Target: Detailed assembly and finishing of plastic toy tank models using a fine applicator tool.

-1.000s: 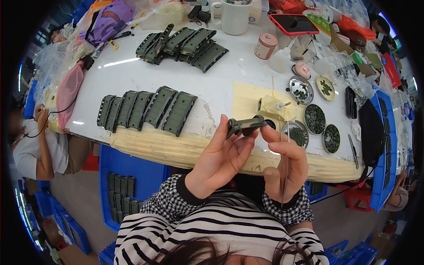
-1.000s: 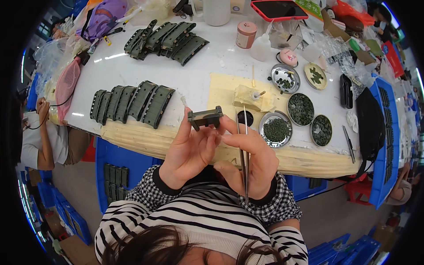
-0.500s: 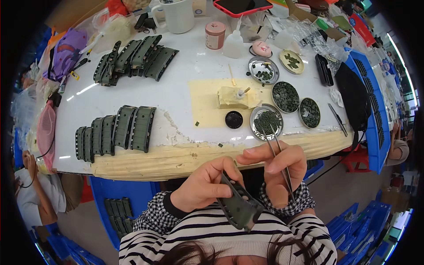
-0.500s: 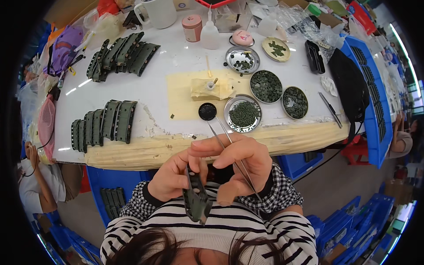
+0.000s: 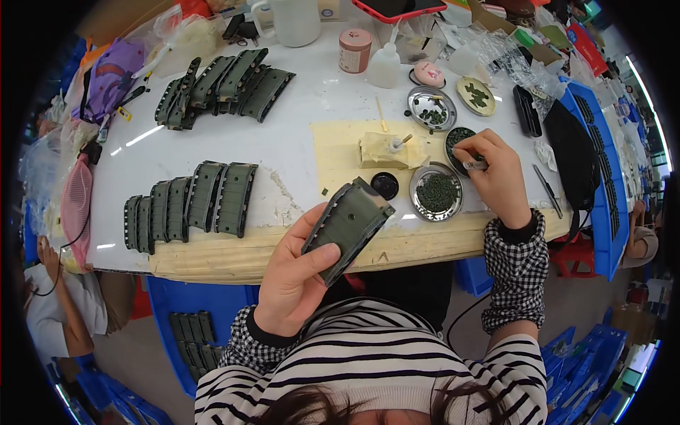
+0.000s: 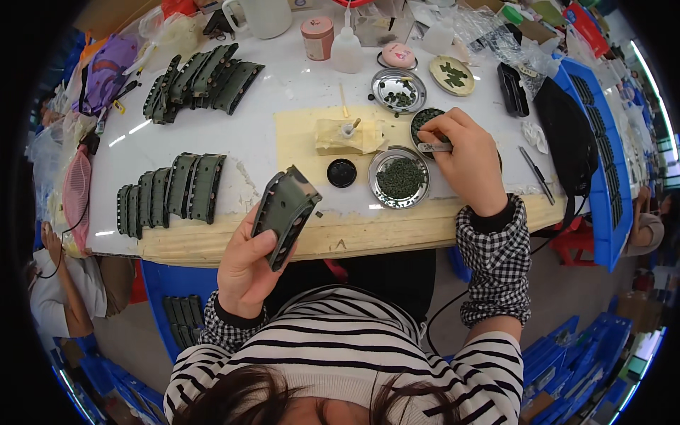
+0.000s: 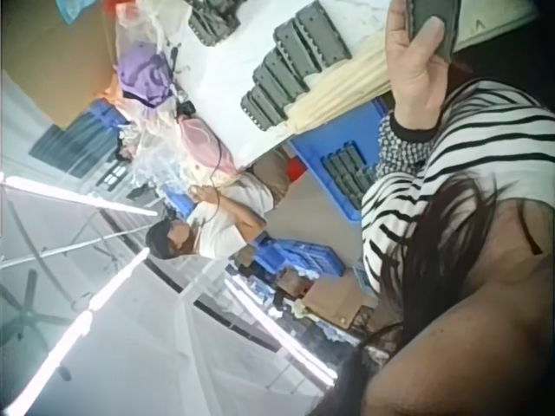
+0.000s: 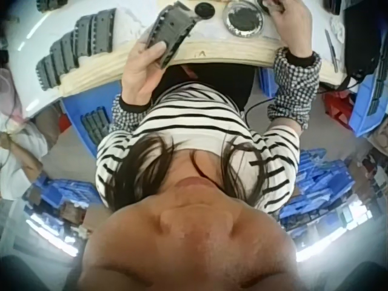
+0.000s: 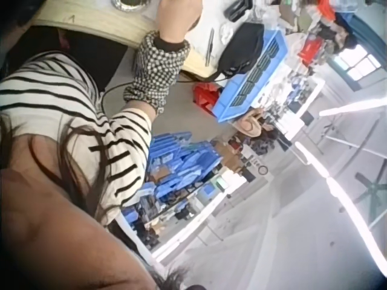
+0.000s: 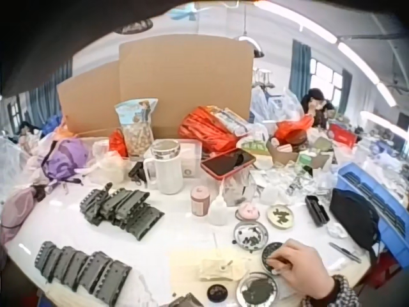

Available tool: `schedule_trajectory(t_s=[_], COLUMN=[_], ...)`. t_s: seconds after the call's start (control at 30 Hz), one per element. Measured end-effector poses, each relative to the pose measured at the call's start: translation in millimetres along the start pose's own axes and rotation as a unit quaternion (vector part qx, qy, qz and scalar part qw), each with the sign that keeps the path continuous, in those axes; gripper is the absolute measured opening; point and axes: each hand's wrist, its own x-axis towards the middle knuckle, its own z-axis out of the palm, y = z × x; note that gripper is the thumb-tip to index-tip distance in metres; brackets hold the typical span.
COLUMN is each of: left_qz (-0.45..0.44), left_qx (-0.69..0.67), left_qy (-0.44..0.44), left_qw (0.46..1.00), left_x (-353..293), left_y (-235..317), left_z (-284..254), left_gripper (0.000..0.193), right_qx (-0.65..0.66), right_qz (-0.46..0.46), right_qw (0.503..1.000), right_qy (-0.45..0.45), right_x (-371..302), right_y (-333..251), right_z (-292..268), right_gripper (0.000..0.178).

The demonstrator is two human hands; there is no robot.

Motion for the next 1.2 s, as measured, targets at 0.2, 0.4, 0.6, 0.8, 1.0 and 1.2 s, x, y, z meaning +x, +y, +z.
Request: schedule_trajectory(t_s=[0.2,0.4,0.6,0.8,1.0,1.2], left_qz=[0.054,0.150,0.149,0.144,0.160,0.160], left_qx=[0.122,0.251,0.270,0.288,0.274,0.221], left_qy=[0.061,0.042,0.025,0.020,0.008,0.018], left_qw=[0.989,0.955,0.951,0.946,0.948,0.962], left_x=[0,5,3,3,5,8], left_y=[-3,-9,-7,-6,-9,-15], left_z=[8,3,1,2,5,20], left_gripper=[0.050,0.047,0.044,0.044,0.046,0.034], right_qx=[-0.013,-0.032,-0.019,-0.026,0.009,0.117], right_qz=[0.009,0.001,0.018,0.032,-0.053,-0.081], right_qw=[0.999,0.998,0.999,0.995,0.991,0.989], right_qy=[-0.034,-0.049,0.038,0.091,0.120,0.049], right_x=[7,12,10,2,-8,-33], right_y=[3,5,-1,4,-24,-103], right_z=[1,-1,-10,-12,-19,3], right_gripper=[0.011,0.010,0.012,0.009,0.018,0.022])
